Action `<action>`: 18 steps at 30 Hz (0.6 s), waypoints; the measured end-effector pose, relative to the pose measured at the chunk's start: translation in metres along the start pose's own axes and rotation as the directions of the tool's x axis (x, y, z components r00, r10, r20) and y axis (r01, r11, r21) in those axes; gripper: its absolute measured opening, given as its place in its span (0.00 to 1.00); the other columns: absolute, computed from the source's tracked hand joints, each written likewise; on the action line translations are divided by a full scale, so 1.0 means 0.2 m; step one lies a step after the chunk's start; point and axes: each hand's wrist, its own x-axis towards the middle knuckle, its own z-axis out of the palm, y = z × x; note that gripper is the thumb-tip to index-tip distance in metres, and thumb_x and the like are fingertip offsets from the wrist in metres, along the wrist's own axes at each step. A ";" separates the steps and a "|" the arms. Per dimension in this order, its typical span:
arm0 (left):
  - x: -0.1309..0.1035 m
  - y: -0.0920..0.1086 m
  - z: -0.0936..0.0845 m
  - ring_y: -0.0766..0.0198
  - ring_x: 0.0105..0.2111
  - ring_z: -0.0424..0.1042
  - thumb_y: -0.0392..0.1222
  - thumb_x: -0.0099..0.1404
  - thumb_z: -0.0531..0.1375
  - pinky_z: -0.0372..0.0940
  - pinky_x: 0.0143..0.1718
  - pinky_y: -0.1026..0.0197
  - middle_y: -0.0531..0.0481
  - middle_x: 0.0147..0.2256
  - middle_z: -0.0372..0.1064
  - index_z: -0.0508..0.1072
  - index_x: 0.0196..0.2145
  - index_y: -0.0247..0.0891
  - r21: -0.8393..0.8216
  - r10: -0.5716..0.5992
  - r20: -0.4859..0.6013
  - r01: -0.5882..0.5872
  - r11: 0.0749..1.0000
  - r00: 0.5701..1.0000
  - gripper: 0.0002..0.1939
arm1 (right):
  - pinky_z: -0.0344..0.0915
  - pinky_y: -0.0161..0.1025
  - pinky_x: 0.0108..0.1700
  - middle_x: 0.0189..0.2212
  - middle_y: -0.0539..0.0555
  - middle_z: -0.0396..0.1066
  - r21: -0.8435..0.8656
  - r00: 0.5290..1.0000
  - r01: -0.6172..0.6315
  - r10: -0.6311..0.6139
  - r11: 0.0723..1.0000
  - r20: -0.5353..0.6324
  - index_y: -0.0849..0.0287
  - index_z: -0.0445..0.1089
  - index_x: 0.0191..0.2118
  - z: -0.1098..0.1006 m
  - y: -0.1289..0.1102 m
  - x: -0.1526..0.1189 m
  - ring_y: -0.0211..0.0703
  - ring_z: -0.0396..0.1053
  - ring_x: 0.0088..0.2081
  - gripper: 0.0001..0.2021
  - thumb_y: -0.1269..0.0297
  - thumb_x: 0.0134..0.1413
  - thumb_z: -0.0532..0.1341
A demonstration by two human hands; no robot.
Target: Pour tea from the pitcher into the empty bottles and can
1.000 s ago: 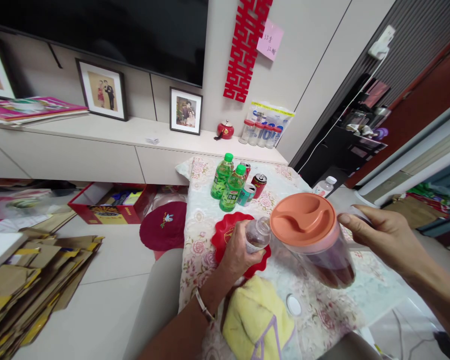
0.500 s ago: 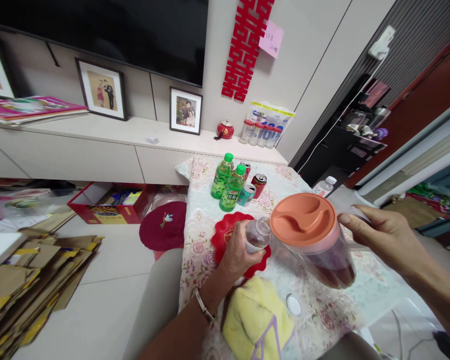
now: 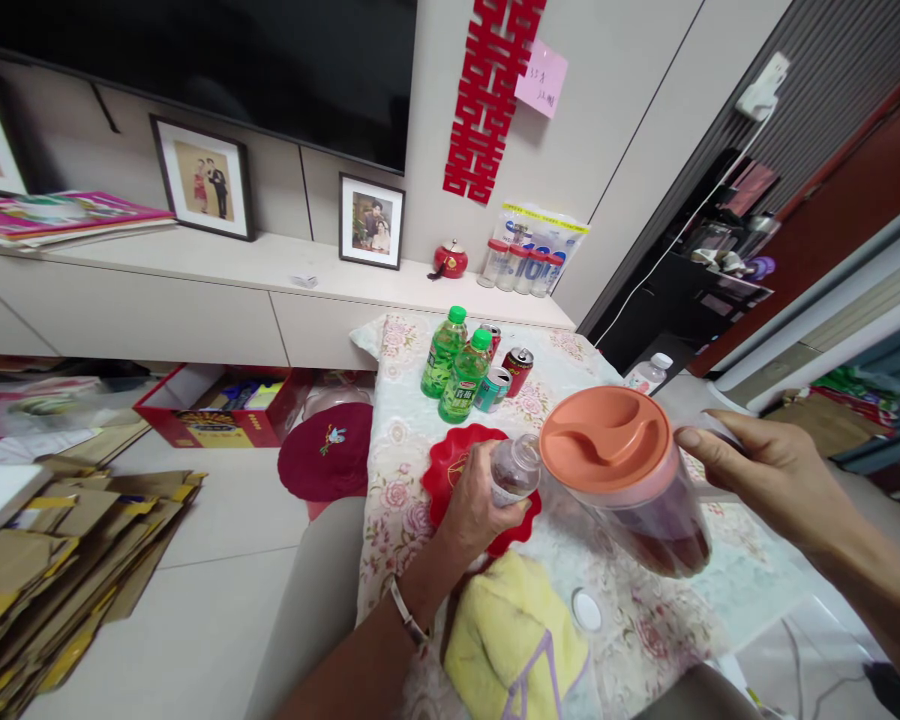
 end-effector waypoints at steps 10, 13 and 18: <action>0.00 -0.01 0.01 0.45 0.53 0.76 0.36 0.49 0.68 0.73 0.56 0.44 0.41 0.51 0.73 0.62 0.55 0.46 -0.002 0.031 -0.014 -0.031 1.000 0.999 0.36 | 0.51 0.35 0.25 0.19 0.46 0.52 -0.016 0.999 -0.032 0.033 0.999 0.011 0.56 0.62 0.16 0.00 -0.02 0.00 0.38 0.51 0.23 0.34 0.27 0.39 0.65; 0.00 -0.01 0.01 0.45 0.52 0.77 0.36 0.48 0.69 0.73 0.55 0.44 0.43 0.51 0.73 0.63 0.54 0.47 0.004 0.012 -0.016 -0.012 1.000 1.000 0.37 | 0.55 0.36 0.26 0.20 0.48 0.56 -0.015 0.997 -0.070 0.070 0.997 0.016 0.57 0.66 0.18 -0.01 -0.02 0.00 0.39 0.54 0.24 0.34 0.25 0.37 0.65; 0.00 -0.01 0.00 0.44 0.50 0.77 0.36 0.47 0.70 0.74 0.54 0.44 0.43 0.51 0.74 0.64 0.55 0.46 0.004 0.009 -0.018 -0.009 1.000 1.000 0.37 | 0.54 0.36 0.25 0.19 0.48 0.56 -0.003 0.999 -0.052 0.052 0.999 0.006 0.57 0.67 0.17 -0.01 -0.02 0.00 0.39 0.54 0.23 0.33 0.26 0.36 0.66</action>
